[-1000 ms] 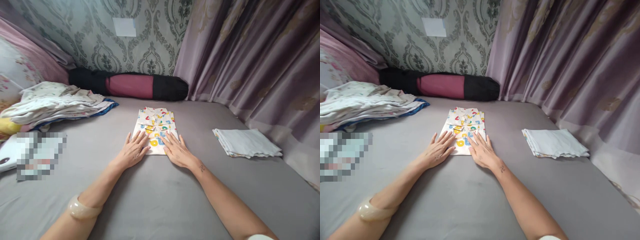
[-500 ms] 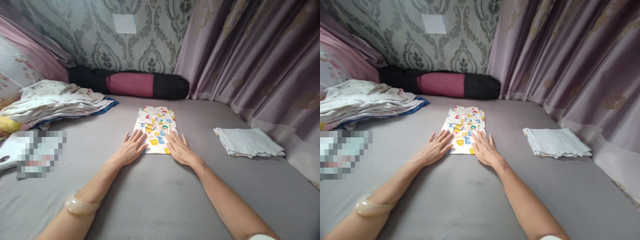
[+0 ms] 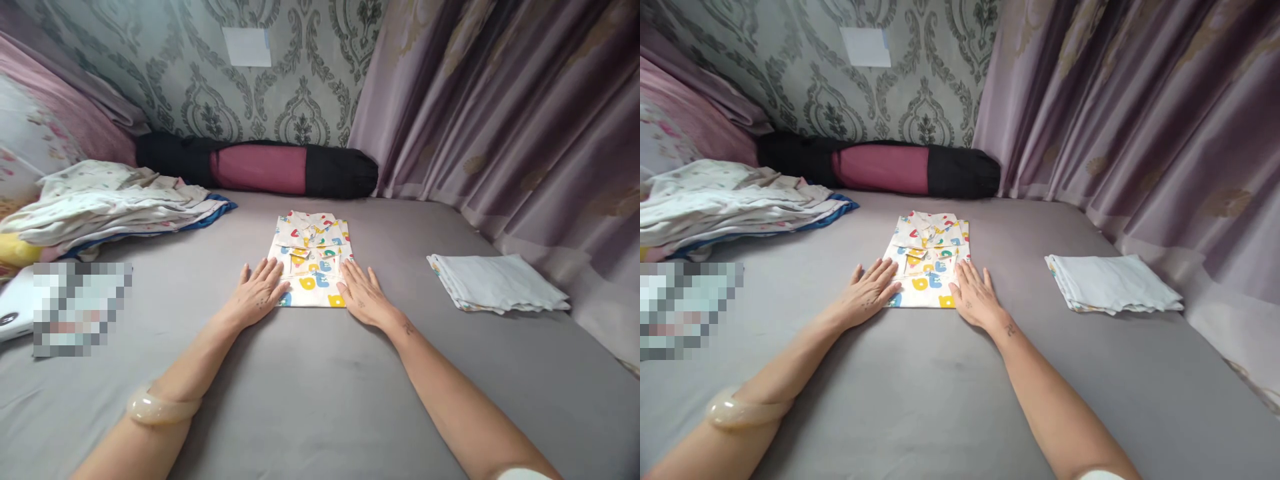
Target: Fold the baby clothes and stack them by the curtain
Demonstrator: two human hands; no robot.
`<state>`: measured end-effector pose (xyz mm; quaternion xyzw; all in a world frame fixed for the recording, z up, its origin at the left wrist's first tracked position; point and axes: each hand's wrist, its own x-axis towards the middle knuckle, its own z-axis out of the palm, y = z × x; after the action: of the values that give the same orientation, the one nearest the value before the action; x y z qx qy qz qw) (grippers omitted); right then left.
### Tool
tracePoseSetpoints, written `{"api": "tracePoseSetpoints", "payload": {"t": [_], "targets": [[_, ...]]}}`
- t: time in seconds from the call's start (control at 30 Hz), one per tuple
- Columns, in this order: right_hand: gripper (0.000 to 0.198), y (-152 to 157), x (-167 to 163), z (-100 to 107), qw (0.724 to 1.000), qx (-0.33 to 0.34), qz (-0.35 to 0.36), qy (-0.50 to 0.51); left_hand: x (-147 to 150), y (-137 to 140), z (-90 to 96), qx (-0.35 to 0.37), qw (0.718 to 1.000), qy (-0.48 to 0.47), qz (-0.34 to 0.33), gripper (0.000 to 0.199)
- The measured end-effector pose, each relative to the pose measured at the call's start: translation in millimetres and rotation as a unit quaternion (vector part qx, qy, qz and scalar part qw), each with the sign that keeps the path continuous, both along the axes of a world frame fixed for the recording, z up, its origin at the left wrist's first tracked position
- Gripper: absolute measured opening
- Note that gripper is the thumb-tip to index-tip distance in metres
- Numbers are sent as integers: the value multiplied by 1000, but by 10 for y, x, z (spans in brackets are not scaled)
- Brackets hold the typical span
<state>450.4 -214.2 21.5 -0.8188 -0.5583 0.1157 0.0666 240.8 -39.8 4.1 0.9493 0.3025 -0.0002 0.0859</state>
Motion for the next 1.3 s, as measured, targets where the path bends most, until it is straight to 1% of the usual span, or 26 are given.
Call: {"api": "tracePoseSetpoints", "payload": {"t": [0.1, 0.23, 0.3, 0.37, 0.47, 0.53, 0.63, 0.8, 0.9, 1.07, 1.17, 1.3], "targets": [[61, 13, -15, 3, 1000, 19, -3, -6, 0, -11, -16, 28, 999, -41, -24, 61], [55, 29, -77, 7, 995, 96, 12, -33, 14, -108, 67, 34, 988, -106, -107, 54], [52, 30, -130, 11, 990, 132, 36, -37, 25, -178, 127, 30, 977, -135, -160, 51], [48, 25, -193, 14, 985, 152, 75, -24, 38, -239, 168, 28, 965, -160, -204, 47], [45, 12, -282, 10, 978, 161, 135, 1, 56, -294, 179, 23, 956, -182, -230, 37], [44, 5, -324, 8, 976, 151, 156, 9, 68, -308, 166, 19, 954, -187, -235, 30], [44, -1, -351, 14, 978, 131, 163, 9, 83, -318, 151, 29, 950, -191, -244, 26], [44, -4, -359, 22, 980, 126, 153, 11, 102, -360, 172, 77, 946, -185, -255, 30], [47, -3, -355, 1, 979, 133, 151, 9, 114, -393, 191, 94, 944, -189, -253, 32], [36, 17, -315, -37, 974, 176, 140, -6, 130, -410, 187, 104, 950, -183, -230, 33], [34, 32, -293, -32, 972, 203, 121, -10, 120, -373, 158, 104, 955, -180, -211, 28], [31, 33, -247, 5, 973, 214, 89, -12, 54, -262, 130, 116, 964, -174, -162, 28]]}}
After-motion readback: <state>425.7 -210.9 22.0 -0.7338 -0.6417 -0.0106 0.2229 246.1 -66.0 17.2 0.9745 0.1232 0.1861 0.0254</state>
